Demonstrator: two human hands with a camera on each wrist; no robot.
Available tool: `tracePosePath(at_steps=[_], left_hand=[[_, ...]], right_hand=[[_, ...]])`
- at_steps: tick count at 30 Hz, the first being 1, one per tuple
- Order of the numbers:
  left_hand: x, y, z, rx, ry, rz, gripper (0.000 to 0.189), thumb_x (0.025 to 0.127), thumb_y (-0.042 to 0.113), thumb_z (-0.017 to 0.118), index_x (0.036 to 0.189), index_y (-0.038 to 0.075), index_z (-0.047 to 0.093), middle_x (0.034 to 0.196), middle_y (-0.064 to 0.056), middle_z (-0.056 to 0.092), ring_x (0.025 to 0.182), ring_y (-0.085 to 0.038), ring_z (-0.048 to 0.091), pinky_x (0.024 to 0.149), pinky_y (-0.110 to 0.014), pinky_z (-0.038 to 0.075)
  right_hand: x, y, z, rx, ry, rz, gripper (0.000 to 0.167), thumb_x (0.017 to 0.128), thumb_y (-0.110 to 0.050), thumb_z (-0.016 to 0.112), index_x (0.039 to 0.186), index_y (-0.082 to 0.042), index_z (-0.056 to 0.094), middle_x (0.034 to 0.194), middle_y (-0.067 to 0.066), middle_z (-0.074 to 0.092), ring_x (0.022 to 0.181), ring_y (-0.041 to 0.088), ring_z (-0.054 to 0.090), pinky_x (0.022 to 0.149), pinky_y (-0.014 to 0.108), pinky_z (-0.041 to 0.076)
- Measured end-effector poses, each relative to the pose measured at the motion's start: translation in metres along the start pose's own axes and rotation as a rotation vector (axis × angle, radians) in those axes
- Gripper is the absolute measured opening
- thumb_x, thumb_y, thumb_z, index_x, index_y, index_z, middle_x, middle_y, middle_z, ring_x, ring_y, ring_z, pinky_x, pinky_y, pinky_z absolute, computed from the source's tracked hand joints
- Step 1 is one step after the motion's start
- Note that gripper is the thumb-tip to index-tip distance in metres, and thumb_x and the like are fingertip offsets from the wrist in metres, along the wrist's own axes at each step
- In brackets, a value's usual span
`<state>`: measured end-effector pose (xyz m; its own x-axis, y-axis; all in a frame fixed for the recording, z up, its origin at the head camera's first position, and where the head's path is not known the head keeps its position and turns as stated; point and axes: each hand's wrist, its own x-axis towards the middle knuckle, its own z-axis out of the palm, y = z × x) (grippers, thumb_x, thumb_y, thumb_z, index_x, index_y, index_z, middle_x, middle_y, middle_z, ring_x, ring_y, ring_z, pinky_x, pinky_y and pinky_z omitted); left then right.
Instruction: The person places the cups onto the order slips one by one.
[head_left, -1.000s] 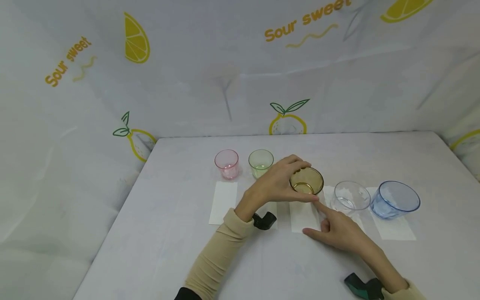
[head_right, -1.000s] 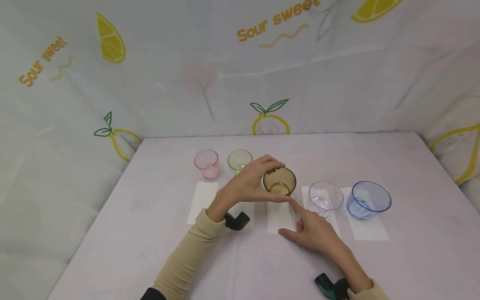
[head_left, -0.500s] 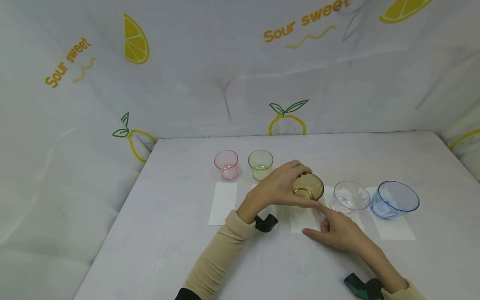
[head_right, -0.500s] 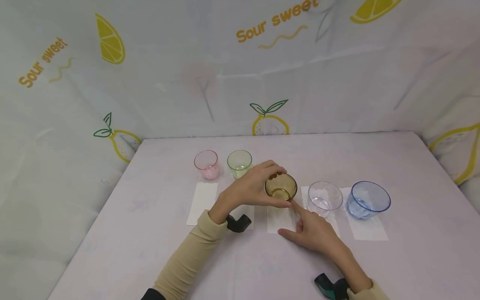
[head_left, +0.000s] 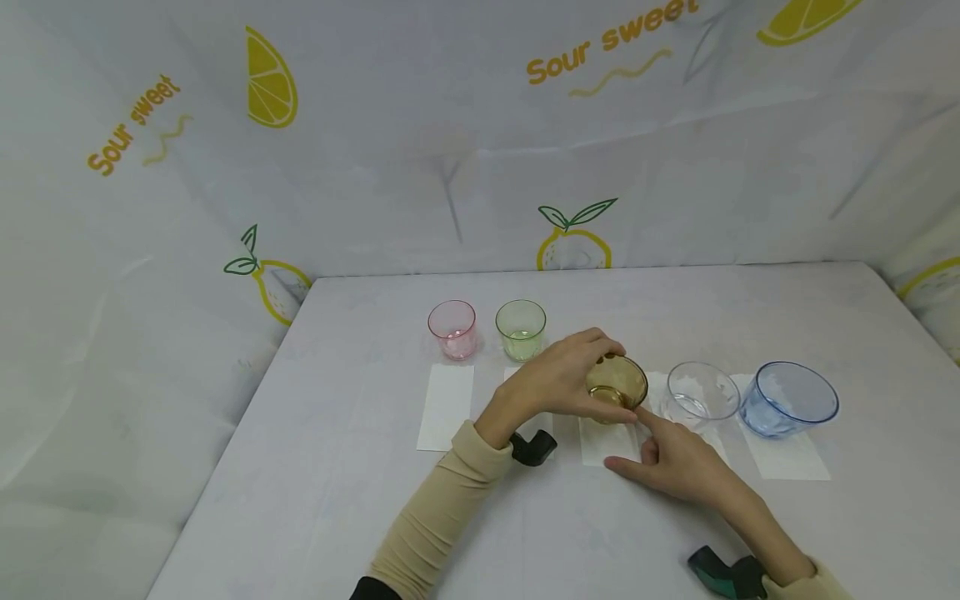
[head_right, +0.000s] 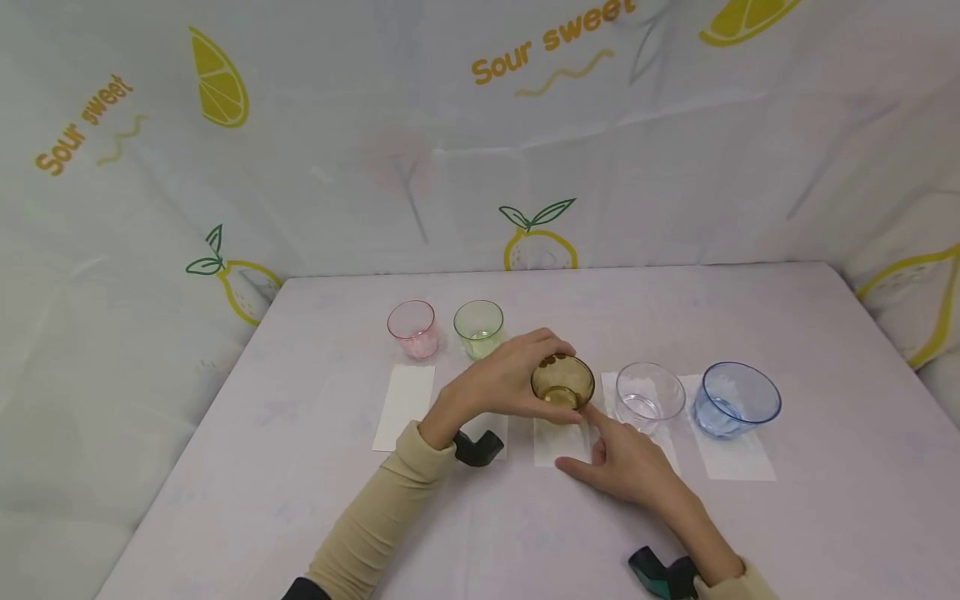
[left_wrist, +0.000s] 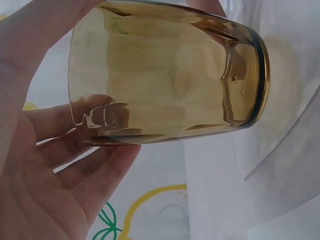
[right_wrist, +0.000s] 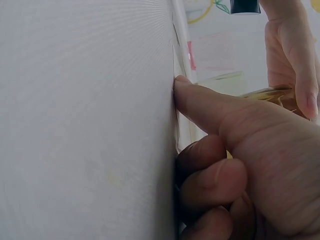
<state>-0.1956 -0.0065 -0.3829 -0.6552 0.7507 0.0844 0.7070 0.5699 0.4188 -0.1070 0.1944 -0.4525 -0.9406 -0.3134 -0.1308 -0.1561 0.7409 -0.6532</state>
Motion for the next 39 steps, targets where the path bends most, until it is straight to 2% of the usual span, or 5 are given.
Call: tracePosePath(at_steps=[9,23,32,39], left_hand=[[-0.0002,-0.0005,0.0013,0.0,-0.021,0.009,0.072,0.079,0.055,0.084,0.133,0.014,0.061,0.125,0.006,0.06,0.108,-0.005,0.059,0.092,-0.01,0.045],[0.0011,-0.0018,0.0027,0.018,-0.047,0.015,0.075,0.079,0.056,0.083,0.136,0.012,0.06,0.129,0.004,0.06,0.115,-0.007,0.058,0.098,-0.014,0.046],[0.002,-0.0031,0.0056,0.033,-0.06,0.03,0.077,0.079,0.055,0.084,0.137,0.011,0.059,0.131,0.002,0.06,0.115,-0.009,0.059,0.098,-0.014,0.047],[0.0013,-0.0083,0.0051,-0.032,-0.078,0.032,0.087,0.077,0.055,0.085,0.144,0.007,0.054,0.133,0.001,0.057,0.114,-0.008,0.057,0.096,-0.011,0.045]], right_hand=[[0.0004,0.0003,-0.0001,0.0,0.005,-0.012,0.084,0.087,-0.046,0.078,0.149,-0.001,0.044,0.057,-0.012,0.043,0.051,0.001,0.037,0.049,0.021,0.031],[0.001,0.0002,0.0001,-0.003,0.006,-0.012,0.084,0.087,-0.046,0.079,0.149,-0.001,0.044,0.056,-0.012,0.043,0.051,0.001,0.037,0.049,0.021,0.03],[0.0013,0.0007,0.0005,-0.001,0.003,-0.006,0.085,0.087,-0.047,0.079,0.149,0.0,0.043,0.055,-0.012,0.043,0.05,0.001,0.037,0.047,0.021,0.029],[0.0018,0.0004,0.0008,0.0,-0.006,0.014,0.093,0.086,-0.048,0.079,0.152,0.002,0.038,0.056,-0.01,0.045,0.05,0.002,0.039,0.046,0.021,0.03]])
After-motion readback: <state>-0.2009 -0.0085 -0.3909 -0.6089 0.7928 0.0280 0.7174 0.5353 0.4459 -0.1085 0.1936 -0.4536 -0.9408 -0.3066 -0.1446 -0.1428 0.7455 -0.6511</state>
